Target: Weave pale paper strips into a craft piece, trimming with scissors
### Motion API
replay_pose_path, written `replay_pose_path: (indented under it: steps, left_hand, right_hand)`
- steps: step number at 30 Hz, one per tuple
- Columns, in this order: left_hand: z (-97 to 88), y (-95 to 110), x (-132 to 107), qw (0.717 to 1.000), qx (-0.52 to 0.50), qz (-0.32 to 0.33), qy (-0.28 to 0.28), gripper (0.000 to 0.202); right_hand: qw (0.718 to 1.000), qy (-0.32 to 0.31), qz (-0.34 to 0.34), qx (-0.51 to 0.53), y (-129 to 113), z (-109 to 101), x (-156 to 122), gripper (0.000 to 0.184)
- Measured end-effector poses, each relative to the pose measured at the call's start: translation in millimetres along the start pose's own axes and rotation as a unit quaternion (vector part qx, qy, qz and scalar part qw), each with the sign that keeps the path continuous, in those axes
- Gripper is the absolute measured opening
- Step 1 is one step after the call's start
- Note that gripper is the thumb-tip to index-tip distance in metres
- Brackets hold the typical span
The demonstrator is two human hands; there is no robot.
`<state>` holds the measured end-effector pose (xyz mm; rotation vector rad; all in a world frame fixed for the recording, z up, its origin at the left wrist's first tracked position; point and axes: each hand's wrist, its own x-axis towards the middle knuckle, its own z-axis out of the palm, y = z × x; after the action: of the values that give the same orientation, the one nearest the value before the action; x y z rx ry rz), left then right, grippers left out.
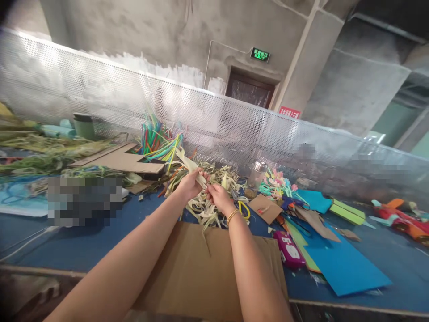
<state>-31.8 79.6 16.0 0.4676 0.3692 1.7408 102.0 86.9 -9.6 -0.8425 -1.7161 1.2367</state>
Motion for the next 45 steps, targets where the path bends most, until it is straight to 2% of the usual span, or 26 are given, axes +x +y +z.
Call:
replay_pose_path:
  steps: [6, 11, 13, 20, 23, 29, 33, 37, 41, 45]
  left_hand:
    - [-3.1, -9, -4, 0.996, 0.071, -0.045, -0.027, 0.011]
    - [-3.6, -14, -5, 0.993, 0.092, -0.066, -0.028, 0.014]
    - [-3.2, -14, -6, 0.991, 0.102, -0.077, -0.027, 0.015]
    - [-2.2, -17, -8, 0.983, 0.123, -0.129, -0.051, 0.018]
    - [-2.7, -20, -8, 0.984, 0.119, -0.125, -0.037, 0.016]
    - [-8.0, -30, -5, 0.986, 0.134, -0.078, 0.061, 0.009]
    - [-11.8, -35, -8, 0.978, 0.177, -0.082, 0.074, 0.021]
    - [-12.5, -34, -12, 0.963, 0.247, -0.018, 0.102, 0.033]
    - [-10.1, -28, -12, 0.952, 0.289, 0.034, 0.097, 0.029]
    - [-10.9, -22, -8, 0.936, 0.328, 0.067, 0.111, 0.029]
  right_hand:
    - [0.991, 0.11, -0.046, -0.062, 2, -8, 8, 0.041]
    - [0.958, 0.208, -0.093, -0.171, 7, -14, 11, 0.031]
    - [0.95, 0.225, -0.1, -0.19, 8, -15, 12, 0.028]
    - [0.967, 0.143, -0.079, -0.197, 7, -15, 12, 0.026]
    - [0.968, 0.175, -0.058, -0.171, 10, -15, 12, 0.025]
    - [0.945, 0.271, -0.068, -0.171, 16, -15, 11, 0.026]
    - [0.944, 0.271, -0.079, -0.173, 15, -8, 8, 0.027]
    - [0.968, 0.222, -0.06, -0.101, 13, -1, 6, 0.03]
    - [0.983, 0.182, 0.002, 0.034, 10, -3, 5, 0.032]
    - [0.975, 0.209, 0.01, 0.072, 6, -10, 6, 0.03]
